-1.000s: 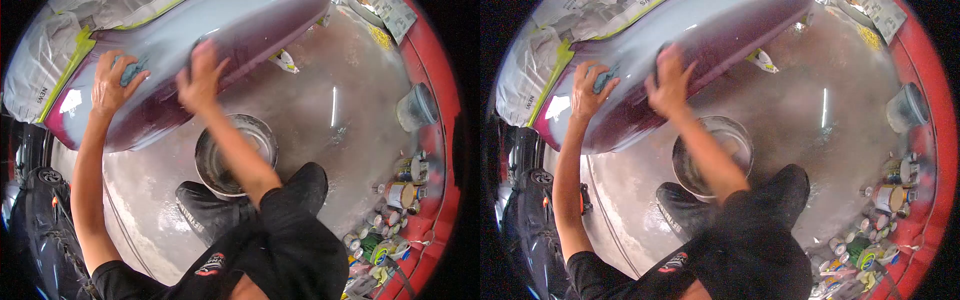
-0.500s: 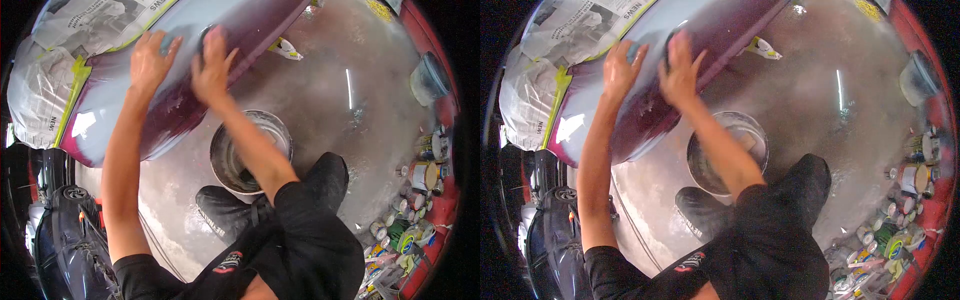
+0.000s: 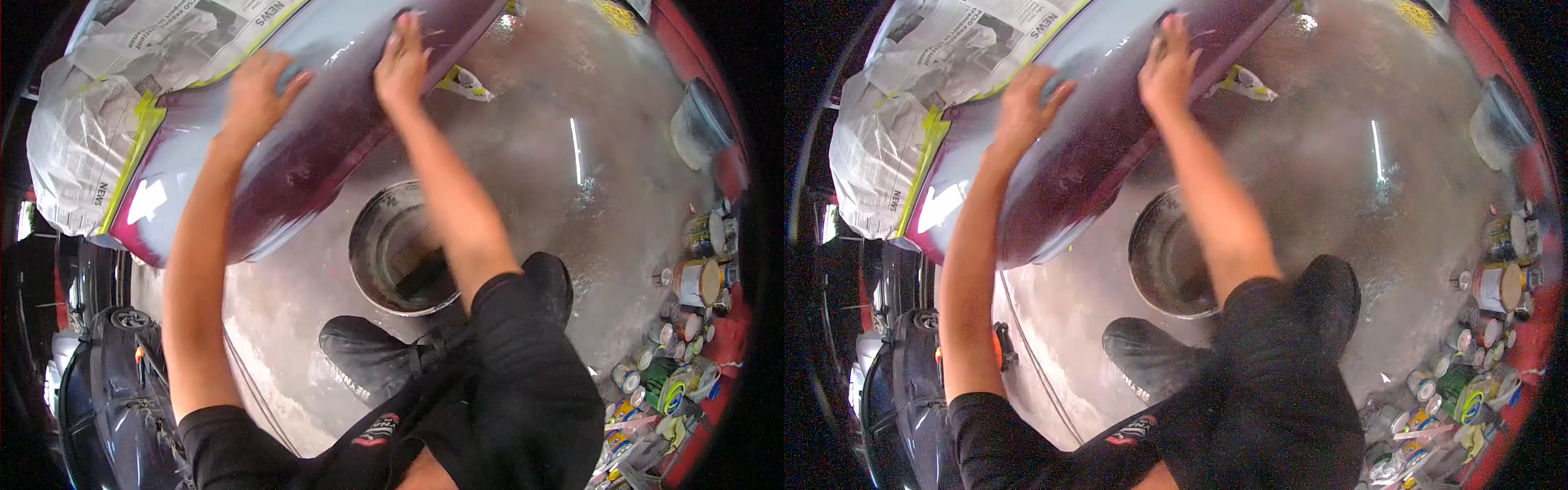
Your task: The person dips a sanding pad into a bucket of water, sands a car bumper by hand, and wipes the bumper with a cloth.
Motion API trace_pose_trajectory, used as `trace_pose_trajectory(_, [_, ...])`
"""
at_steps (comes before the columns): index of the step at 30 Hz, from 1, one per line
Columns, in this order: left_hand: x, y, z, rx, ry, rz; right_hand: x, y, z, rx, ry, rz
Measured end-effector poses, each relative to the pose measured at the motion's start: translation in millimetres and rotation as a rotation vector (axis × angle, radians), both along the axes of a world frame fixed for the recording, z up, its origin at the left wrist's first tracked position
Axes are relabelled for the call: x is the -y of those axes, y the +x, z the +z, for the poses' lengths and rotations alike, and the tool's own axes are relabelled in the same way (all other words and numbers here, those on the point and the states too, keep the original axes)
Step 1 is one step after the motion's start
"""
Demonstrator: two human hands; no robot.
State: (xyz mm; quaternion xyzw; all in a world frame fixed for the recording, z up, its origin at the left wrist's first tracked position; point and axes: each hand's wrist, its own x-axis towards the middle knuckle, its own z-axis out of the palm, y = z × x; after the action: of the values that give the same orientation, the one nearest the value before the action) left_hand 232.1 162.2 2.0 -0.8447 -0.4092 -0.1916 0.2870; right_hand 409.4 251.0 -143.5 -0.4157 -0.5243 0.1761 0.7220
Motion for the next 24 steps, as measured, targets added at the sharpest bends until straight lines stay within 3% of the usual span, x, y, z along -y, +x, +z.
trace_pose_trajectory(1, [22, -25, 10, -0.069, 0.013, 0.055, -12, 17, 7, -0.007, -0.030, 0.050])
trace_pose_trajectory(4, [87, -89, 32, -0.118, 0.041, 0.214, -40, 7, 5, 0.014, -0.122, -0.205])
trace_pose_trajectory(6, [97, -102, 24, -0.057, 0.143, 0.226, 6, -33, 17, -0.177, -0.063, -0.089])
trace_pose_trajectory(8, [96, -105, 22, -0.023, 0.200, 0.227, 66, -89, 3, 0.080, -0.007, -0.062])
trace_pose_trajectory(10, [99, -98, 21, -0.016, 0.200, 0.238, 139, -158, -31, 0.248, 0.150, 0.194])
trace_pose_trajectory(11, [102, -97, 21, -0.037, 0.191, 0.257, 166, -190, -52, 0.259, 0.217, 0.188])
trace_pose_trajectory(13, [100, -99, 20, -0.067, 0.191, 0.281, 162, -176, -61, 0.446, 0.169, 0.280])
trace_pose_trajectory(17, [99, -101, 17, -0.045, 0.198, 0.273, 33, -52, -17, 0.186, 0.179, -0.043])
trace_pose_trajectory(19, [97, -100, 19, -0.044, 0.192, 0.271, -8, -28, 12, -0.011, -0.022, -0.196])
trace_pose_trajectory(22, [97, -102, 17, -0.045, 0.196, 0.274, 50, -77, 15, -0.019, -0.014, -0.086])
trace_pose_trajectory(24, [100, -102, 21, -0.049, 0.203, 0.278, 126, -144, -28, 0.162, 0.133, 0.052])
